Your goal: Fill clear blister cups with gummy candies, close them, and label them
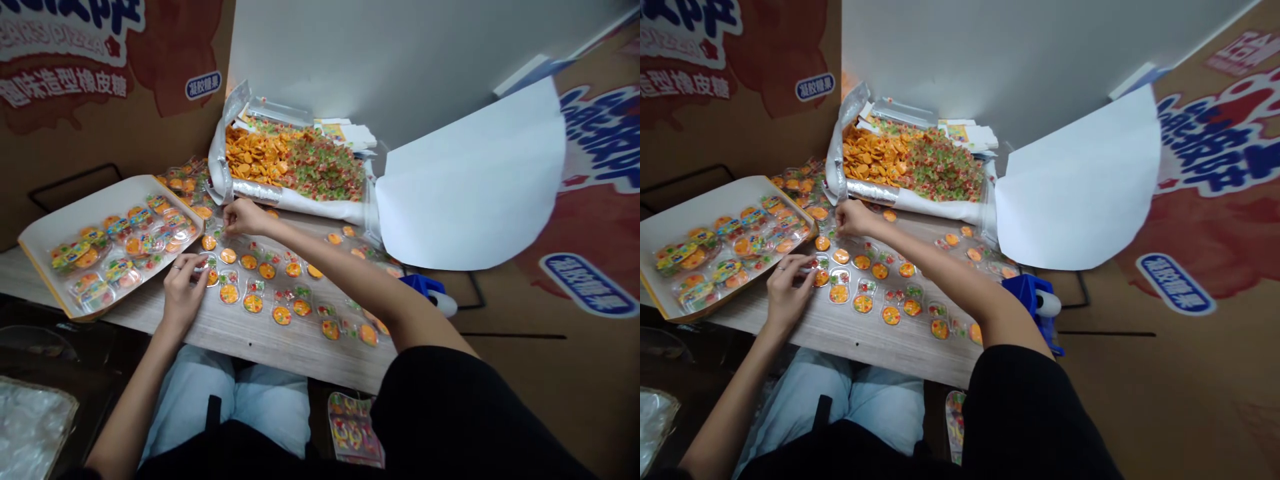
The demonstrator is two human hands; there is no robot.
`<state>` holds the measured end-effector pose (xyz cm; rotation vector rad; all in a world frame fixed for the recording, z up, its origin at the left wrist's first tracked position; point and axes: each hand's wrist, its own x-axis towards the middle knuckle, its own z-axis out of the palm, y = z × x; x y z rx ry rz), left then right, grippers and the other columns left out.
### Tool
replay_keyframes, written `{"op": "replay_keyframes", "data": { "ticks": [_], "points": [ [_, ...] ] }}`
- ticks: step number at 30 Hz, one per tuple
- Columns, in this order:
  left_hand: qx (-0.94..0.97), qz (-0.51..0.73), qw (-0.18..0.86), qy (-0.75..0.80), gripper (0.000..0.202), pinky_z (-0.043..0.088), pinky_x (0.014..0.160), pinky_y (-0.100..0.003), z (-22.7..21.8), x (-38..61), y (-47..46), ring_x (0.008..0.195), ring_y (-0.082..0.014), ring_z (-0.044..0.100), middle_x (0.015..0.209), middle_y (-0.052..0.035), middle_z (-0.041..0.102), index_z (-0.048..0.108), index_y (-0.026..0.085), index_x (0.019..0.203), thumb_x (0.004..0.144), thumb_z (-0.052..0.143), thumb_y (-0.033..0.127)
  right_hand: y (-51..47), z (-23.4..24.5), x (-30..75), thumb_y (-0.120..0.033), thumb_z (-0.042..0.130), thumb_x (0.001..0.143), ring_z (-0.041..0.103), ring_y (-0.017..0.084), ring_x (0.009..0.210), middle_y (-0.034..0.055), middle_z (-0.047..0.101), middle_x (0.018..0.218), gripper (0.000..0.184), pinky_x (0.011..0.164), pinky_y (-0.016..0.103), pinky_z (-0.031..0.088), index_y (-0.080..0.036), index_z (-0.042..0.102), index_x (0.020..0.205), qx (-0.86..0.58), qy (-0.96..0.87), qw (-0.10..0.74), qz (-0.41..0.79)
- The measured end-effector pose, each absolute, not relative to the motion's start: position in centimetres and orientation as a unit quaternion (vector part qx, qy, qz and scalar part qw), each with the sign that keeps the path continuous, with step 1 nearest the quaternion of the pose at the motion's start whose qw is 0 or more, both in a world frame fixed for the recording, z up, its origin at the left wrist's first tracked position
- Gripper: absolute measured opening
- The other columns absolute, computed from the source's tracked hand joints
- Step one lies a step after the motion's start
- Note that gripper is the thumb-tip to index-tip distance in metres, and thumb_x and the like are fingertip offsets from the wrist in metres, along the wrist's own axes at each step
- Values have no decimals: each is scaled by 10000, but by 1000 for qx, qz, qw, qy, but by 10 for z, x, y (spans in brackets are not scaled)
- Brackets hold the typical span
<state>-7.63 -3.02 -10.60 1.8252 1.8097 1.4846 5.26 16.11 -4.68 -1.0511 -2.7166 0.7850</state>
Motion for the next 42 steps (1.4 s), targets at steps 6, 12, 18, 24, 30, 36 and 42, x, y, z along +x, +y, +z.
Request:
{"op": "replay_keyframes", "data": {
  "ticks": [6, 12, 18, 24, 30, 36, 42],
  "points": [
    [613, 520, 104, 585, 183, 571, 646, -221, -106, -75, -32, 769, -108, 627, 989, -39, 622, 666, 172, 1044, 876, 618, 225, 163, -48, 42, -169, 828, 590, 557, 123, 643, -19, 612, 622, 181, 629, 222, 369, -113, 666, 648, -363, -905, 41, 217],
    [611, 519, 120, 585, 188, 581, 663, -234, -109, -75, -32, 821, -125, 625, 998, -44, 615, 663, 180, 1049, 876, 620, 238, 160, -36, 55, -116, 765, 627, 580, 119, 610, -22, 644, 615, 88, 615, 217, 410, -125, 699, 684, -370, -887, 34, 276],
    [608, 519, 126, 587, 194, 577, 657, -233, -109, -75, -32, 804, -120, 619, 1000, -48, 613, 667, 181, 1047, 870, 631, 250, 145, -30, 72, -65, 726, 644, 620, 119, 617, -9, 705, 686, 143, 574, 202, 449, -156, 738, 753, -400, -865, -9, 304],
    [607, 521, 131, 585, 189, 573, 660, -226, -108, -75, -32, 817, -123, 621, 998, -49, 610, 668, 175, 1041, 876, 618, 253, 141, -25, 78, 15, 610, 697, 654, 143, 689, 35, 736, 801, 278, 615, 227, 475, -153, 761, 858, -392, -884, -4, 253],
    [603, 525, 139, 584, 191, 575, 664, -220, -108, -76, -32, 804, -117, 623, 998, -46, 609, 673, 178, 1038, 876, 614, 261, 133, -41, 73, -13, 646, 720, 654, 188, 788, 69, 748, 860, 258, 664, 252, 430, -163, 774, 887, -348, -927, -56, 126],
    [598, 530, 149, 583, 201, 568, 663, -217, -108, -76, -31, 820, -120, 619, 989, -45, 609, 680, 181, 1040, 864, 624, 258, 117, -45, 72, -144, 676, 790, 653, 207, 871, 95, 745, 961, 201, 687, 253, 409, -140, 740, 980, -381, -919, -47, 91],
    [598, 530, 139, 584, 180, 532, 621, -202, -109, -78, -28, 791, -115, 610, 962, -38, 614, 683, 180, 1009, 858, 613, 247, 96, -34, 72, -199, 556, 879, 646, 242, 964, 110, 727, 1040, 281, 755, 293, 425, -158, 692, 1121, -380, -922, -52, 60]
  ]
}}
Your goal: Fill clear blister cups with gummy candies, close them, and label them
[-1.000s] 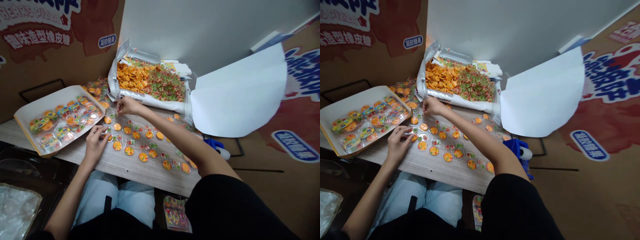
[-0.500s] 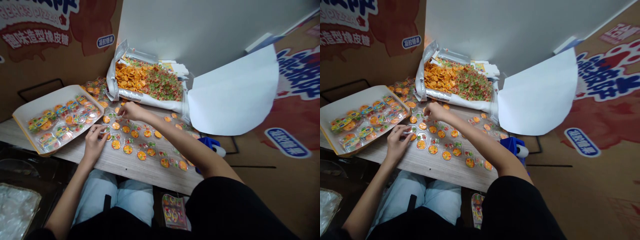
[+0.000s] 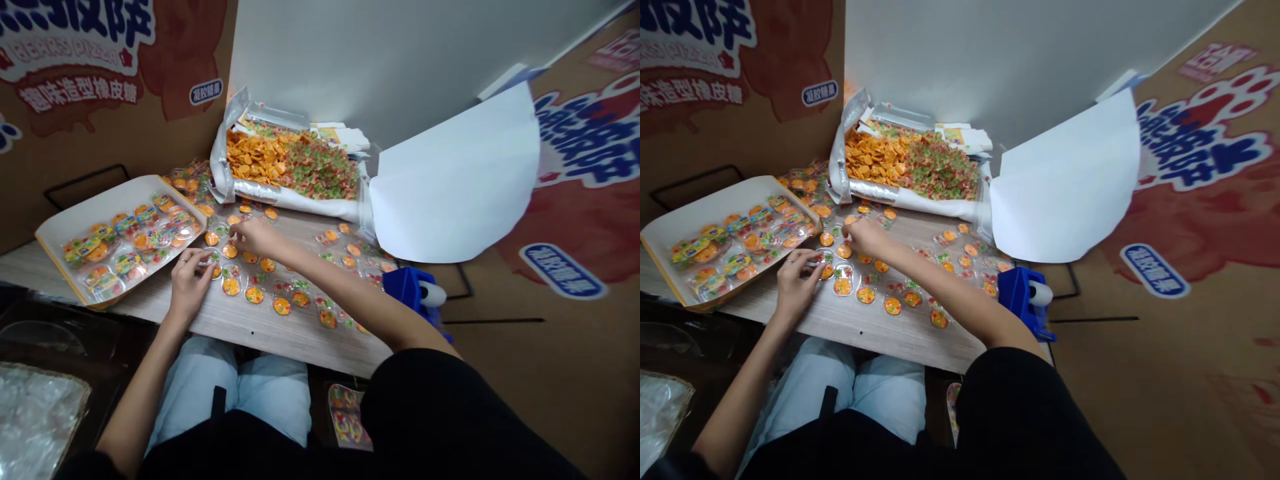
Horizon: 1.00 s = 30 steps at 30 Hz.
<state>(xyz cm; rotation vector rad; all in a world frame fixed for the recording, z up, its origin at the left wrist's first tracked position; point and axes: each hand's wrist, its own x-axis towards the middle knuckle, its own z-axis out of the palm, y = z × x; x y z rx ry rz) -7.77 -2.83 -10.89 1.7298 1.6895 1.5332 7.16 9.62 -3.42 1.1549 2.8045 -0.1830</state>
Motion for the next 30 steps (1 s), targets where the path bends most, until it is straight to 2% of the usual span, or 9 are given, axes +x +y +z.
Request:
{"op": "replay_keyframes", "data": {
  "ticks": [3, 6, 10, 13, 16, 21, 25, 27, 30],
  "points": [
    [605, 513, 122, 596, 171, 519, 631, -219, -109, -79, -30, 828, -136, 614, 963, -49, 623, 683, 177, 985, 872, 573, 243, 90, -32, 71, -148, 477, 888, 640, 278, 990, 162, 697, 1106, 313, 794, 342, 436, -130, 716, 1089, 364, 928, 83, -22],
    [612, 473, 86, 629, 197, 537, 781, -310, -110, -76, -38, 938, -192, 607, 1010, -74, 617, 675, 177, 1013, 868, 567, 257, 90, -37, 70, -102, 457, 866, 631, 278, 995, 177, 690, 1102, 337, 842, 362, 434, -121, 738, 1050, 339, 937, 89, -10],
    [622, 383, 43, 681, 470, 484, 945, -456, -112, -66, -50, 1073, -297, 544, 1167, -145, 557, 584, 141, 1234, 789, 650, 276, 93, -48, 72, -87, 457, 853, 602, 262, 1034, 145, 708, 1050, 329, 900, 367, 408, -148, 749, 994, 328, 942, 68, -3],
    [620, 334, 54, 708, 645, 466, 956, -499, -111, -59, -50, 1126, -338, 514, 1246, -171, 520, 469, 135, 1359, 763, 668, 284, 89, -47, 77, -117, 457, 878, 568, 275, 1081, 153, 705, 1054, 296, 907, 382, 393, -130, 738, 968, 356, 934, 26, -1],
    [608, 339, 76, 714, 662, 452, 978, -509, -110, -57, -47, 1171, -336, 506, 1273, -167, 511, 423, 162, 1385, 779, 650, 302, 74, -39, 83, -110, 471, 872, 549, 285, 1111, 152, 688, 1099, 286, 914, 398, 382, -126, 720, 1012, 378, 925, -47, -21],
    [642, 351, 85, 676, 471, 424, 1048, -448, -96, -75, -76, 1239, -288, 492, 1302, -172, 494, 506, 145, 1290, 843, 557, 285, 31, -37, 89, -116, 498, 863, 541, 275, 1120, 124, 679, 1133, 299, 905, 396, 385, -157, 693, 1086, 332, 935, -91, -82],
    [662, 240, 115, 701, 304, 494, 939, -421, -59, -109, -125, 1061, -265, 613, 1128, -113, 637, 620, 176, 1095, 880, 483, 340, 11, -53, 80, -179, 466, 919, 487, 305, 1201, 127, 642, 1261, 340, 955, 455, 345, -159, 627, 1218, 283, 953, -77, -79],
    [649, 202, 117, 724, 302, 514, 879, -407, -35, -129, -142, 966, -256, 650, 1035, -90, 683, 634, 186, 1032, 886, 451, 377, 8, -61, 69, -185, 425, 942, 493, 310, 1186, 142, 645, 1256, 329, 965, 471, 326, -142, 634, 1192, 273, 958, -56, -69],
    [636, 193, 79, 743, 351, 517, 844, -400, 1, -156, -156, 929, -262, 660, 1020, -93, 698, 641, 190, 980, 878, 414, 437, 5, -66, 53, -151, 404, 937, 525, 299, 1128, 169, 681, 1152, 295, 937, 442, 333, -122, 684, 1026, 272, 961, -16, -57]
  ]
}}
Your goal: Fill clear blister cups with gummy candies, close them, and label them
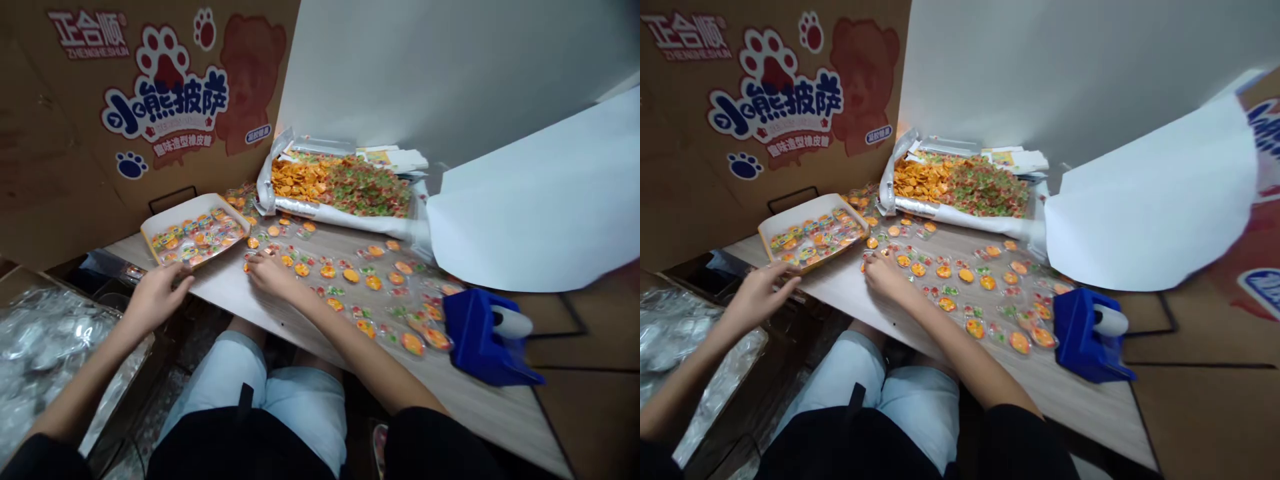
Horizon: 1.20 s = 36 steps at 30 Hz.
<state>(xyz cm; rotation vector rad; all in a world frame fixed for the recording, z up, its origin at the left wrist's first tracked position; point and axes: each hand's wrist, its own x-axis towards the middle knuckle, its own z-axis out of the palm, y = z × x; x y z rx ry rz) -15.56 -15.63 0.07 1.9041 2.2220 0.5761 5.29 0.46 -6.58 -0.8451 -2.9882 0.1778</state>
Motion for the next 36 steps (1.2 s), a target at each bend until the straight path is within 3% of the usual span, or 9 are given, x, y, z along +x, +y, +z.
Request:
{"op": "replay_keyframes", "data": {
  "ticks": [6, 9, 11, 14, 17, 22, 26, 31, 36],
  "points": [
    [620, 177, 62, 762, 413, 515, 792, -369, 23, -205, -206, 882, -268, 658, 953, -74, 703, 656, 237, 886, 827, 420, 571, 7, -55, 47, -82, 384, 907, 589, 252, 1020, 150, 693, 1081, 318, 880, 373, 356, -134, 686, 993, -303, -951, 37, 54],
    [567, 143, 110, 804, 420, 510, 677, -341, -3, -226, -250, 746, -255, 662, 823, -60, 708, 650, 240, 796, 805, 432, 599, 21, -38, 35, -110, 391, 918, 580, 251, 1075, 144, 686, 1119, 320, 884, 369, 362, -149, 683, 1042, -328, -936, 115, 55],
    [536, 138, 157, 818, 416, 512, 642, -333, -26, -228, -278, 705, -253, 666, 769, -61, 710, 650, 230, 768, 787, 460, 600, 31, -26, 14, -207, 436, 934, 564, 276, 1130, 144, 690, 1131, 288, 906, 396, 370, -163, 677, 1085, -337, -930, 137, 57],
    [499, 190, 221, 816, 400, 538, 638, -322, -55, -204, -304, 716, -243, 680, 777, -57, 722, 674, 225, 787, 786, 495, 583, 44, -17, -28, -306, 577, 870, 574, 322, 1143, 162, 703, 1112, 282, 959, 468, 370, -157, 689, 1081, -361, -927, 82, 51],
    [484, 266, 255, 794, 338, 555, 667, -321, -71, -159, -302, 783, -231, 687, 855, -53, 725, 687, 232, 853, 835, 498, 511, 50, -17, -58, -155, 620, 791, 633, 309, 1069, 187, 711, 1085, 265, 994, 484, 364, -131, 709, 1039, -383, -923, 16, 47],
    [581, 327, 249, 703, 217, 537, 828, -360, -85, -107, -235, 902, -214, 642, 981, -78, 668, 659, 213, 984, 877, 496, 310, 57, -20, -57, -30, 445, 826, 654, 288, 1045, 187, 718, 1063, 359, 974, 449, 387, -138, 704, 1051, -388, -921, 18, 31],
    [600, 282, 104, 741, 355, 464, 950, -452, -97, -95, -155, 1086, -290, 549, 1133, -141, 596, 587, 146, 1184, 858, 505, 261, 62, -17, -32, -102, 440, 841, 653, 268, 976, 159, 723, 1001, 281, 873, 369, 453, -141, 676, 989, -397, -905, 137, 69],
    [606, 213, 60, 764, 741, 445, 927, -489, -101, -69, -82, 1159, -355, 485, 1298, -198, 502, 310, 101, 1461, 830, 584, 378, 59, -22, 15, -130, 355, 846, 646, 174, 754, 84, 672, 913, 262, 732, 295, 501, -149, 563, 1004, -368, -817, 368, 248],
    [590, 217, 62, 775, 718, 423, 946, -521, -99, -54, -54, 1184, -376, 476, 1311, -224, 503, 297, 90, 1459, 850, 553, 372, 59, -35, 61, -176, 373, 867, 560, 121, 578, 15, 605, 801, 223, 597, 264, 483, -185, 545, 1010, -318, -789, 386, 358]
  ]
}}
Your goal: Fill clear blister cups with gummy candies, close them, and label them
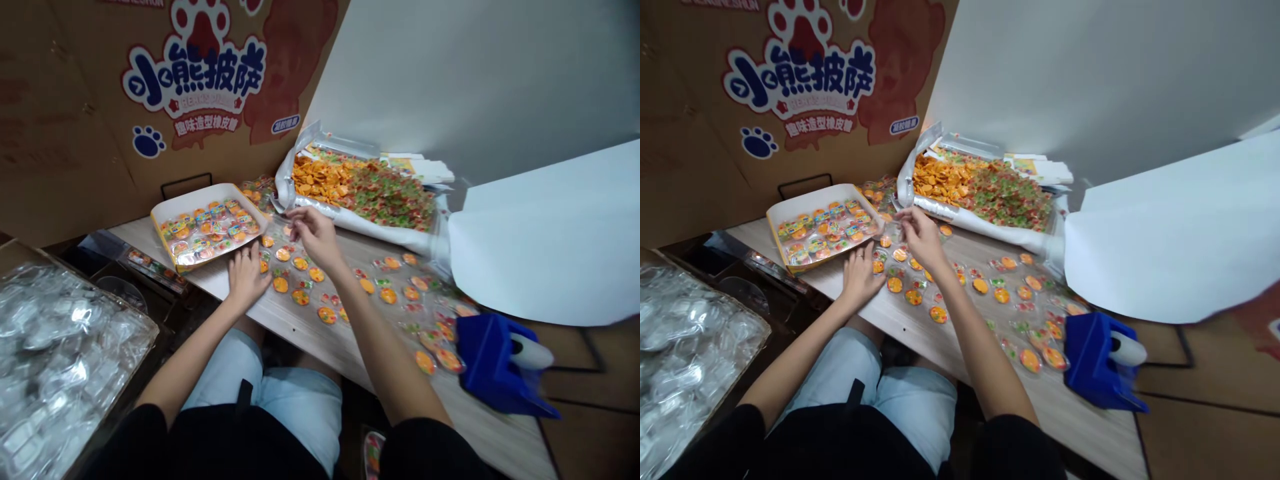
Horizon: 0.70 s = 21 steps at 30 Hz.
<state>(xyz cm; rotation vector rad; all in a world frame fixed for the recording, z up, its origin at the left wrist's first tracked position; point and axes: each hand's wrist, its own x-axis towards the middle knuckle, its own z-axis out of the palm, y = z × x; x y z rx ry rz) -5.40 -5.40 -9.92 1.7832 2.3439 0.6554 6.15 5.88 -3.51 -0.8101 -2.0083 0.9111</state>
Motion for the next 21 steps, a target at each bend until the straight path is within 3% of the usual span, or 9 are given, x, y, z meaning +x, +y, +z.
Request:
{"op": "replay_keyframes", "data": {
  "ticks": [4, 8, 13, 17, 21],
  "points": [
    [603, 232, 89, 758, 616, 419, 969, -516, -100, -66, -62, 1220, -364, 463, 1334, -212, 519, 342, 78, 1415, 856, 507, 277, 57, -49, 77, -163, 409, 832, 549, 124, 582, 10, 608, 764, 245, 584, 260, 465, -172, 606, 977, -304, -821, 300, 379],
    [632, 263, 136, 716, 668, 433, 972, -488, -104, -93, -91, 1192, -323, 498, 1294, -161, 574, 314, 123, 1425, 803, 539, 217, 42, -65, 66, -116, 398, 819, 594, 148, 682, 40, 663, 814, 306, 662, 272, 470, -150, 650, 988, -280, -856, 215, 377],
    [666, 313, 125, 665, 804, 391, 1058, -465, -104, -119, -109, 1275, -304, 469, 1388, -163, 485, 281, 168, 1454, 760, 654, 327, 20, -79, 37, -70, 366, 842, 622, 153, 751, 58, 692, 868, 352, 732, 263, 458, -120, 643, 1053, -257, -872, 152, 388],
    [675, 295, 96, 670, 528, 425, 1022, -421, -104, -122, -104, 1196, -269, 535, 1274, -125, 587, 476, 170, 1335, 855, 596, 356, 13, -81, 24, -58, 372, 880, 623, 169, 842, 75, 701, 930, 340, 789, 280, 449, -133, 651, 1058, -245, -896, 139, 343],
    [680, 218, 69, 696, 393, 453, 965, -444, -105, -119, -101, 1144, -287, 551, 1215, -115, 641, 585, 191, 1267, 913, 535, 354, 10, -81, 28, -111, 414, 918, 543, 262, 1117, 148, 673, 1157, 317, 950, 419, 382, -160, 701, 1045, -253, -938, 150, 185]
  ]
}}
